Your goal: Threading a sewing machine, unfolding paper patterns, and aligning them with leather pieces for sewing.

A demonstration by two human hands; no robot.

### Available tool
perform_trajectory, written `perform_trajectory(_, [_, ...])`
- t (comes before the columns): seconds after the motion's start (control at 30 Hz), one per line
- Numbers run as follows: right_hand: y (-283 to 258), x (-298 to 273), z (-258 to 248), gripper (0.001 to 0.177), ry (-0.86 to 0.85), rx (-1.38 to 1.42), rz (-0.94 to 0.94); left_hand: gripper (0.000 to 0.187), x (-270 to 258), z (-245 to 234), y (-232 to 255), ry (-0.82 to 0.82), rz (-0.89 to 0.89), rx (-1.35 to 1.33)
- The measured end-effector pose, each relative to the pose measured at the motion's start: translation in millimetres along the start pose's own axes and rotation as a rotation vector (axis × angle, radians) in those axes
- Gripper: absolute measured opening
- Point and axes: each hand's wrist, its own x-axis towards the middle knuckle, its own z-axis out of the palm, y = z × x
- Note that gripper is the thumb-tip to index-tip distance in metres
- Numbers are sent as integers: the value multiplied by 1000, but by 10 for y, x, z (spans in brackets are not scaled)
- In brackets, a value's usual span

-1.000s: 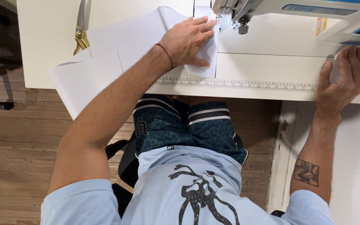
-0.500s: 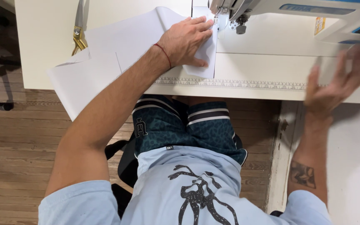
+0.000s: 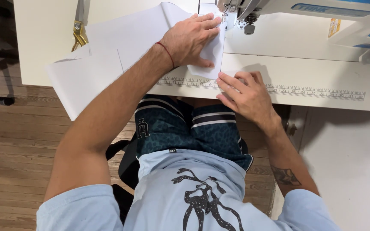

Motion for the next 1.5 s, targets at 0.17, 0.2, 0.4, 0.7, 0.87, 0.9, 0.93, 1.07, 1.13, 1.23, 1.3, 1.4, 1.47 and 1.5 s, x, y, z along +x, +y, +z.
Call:
perform_trajectory(0.17, [-56, 31, 2, 32, -6, 18, 25, 119, -22, 3, -4, 18, -7, -21])
perform_trajectory(0.2, [-65, 43, 10, 31, -1, 18, 30, 120, -36, 9, -15, 77, -4, -54])
perform_trajectory(0.4, [-72, 48, 76, 28, 18, 44, 59, 123, -44, -49, 2, 46, -3, -12])
perform_trajectory(0.7, [-69, 69, 113, 34, 28, 14, 78, 125, -70, -80, -12, 60, -6, -69])
perform_trajectory(0.87, [-68, 69, 132, 37, 16, 4, 82, 133, -72, -61, -44, 79, 16, -54])
perform_trajectory(0.9, [-67, 70, 131, 37, 13, 2, 83, 136, -69, -73, -44, 66, 17, -43])
perform_trajectory(0.93, [-63, 75, 132, 37, 12, 0, 84, 136, -59, -62, -61, 66, 19, -43])
perform_trajectory(1.07, [-63, 88, 141, 42, 7, 0, 107, 133, -56, -31, -112, 108, 31, -41])
perform_trajectory(1.13, [-62, 89, 141, 43, -1, -6, 109, 134, -59, -27, -126, 110, 35, -50])
perform_trajectory(1.23, [-50, 110, 148, 41, 1, 2, 114, 135, -57, -39, -153, 148, 50, -56])
perform_trajectory(1.3, [-46, 119, 145, 40, 4, 13, 118, 138, -49, -54, -152, 108, 27, -60])
perform_trajectory(1.4, [-34, 115, 164, 43, -10, 4, 121, 138, -27, -47, -166, 57, 9, 27])
perform_trajectory(1.47, [-26, 122, 179, 43, -10, -5, 124, 138, -34, -66, -176, 74, 12, 16])
perform_trajectory(1.5, [-24, 123, 180, 44, -12, -12, 125, 137, -43, -75, -173, 91, 12, 2])
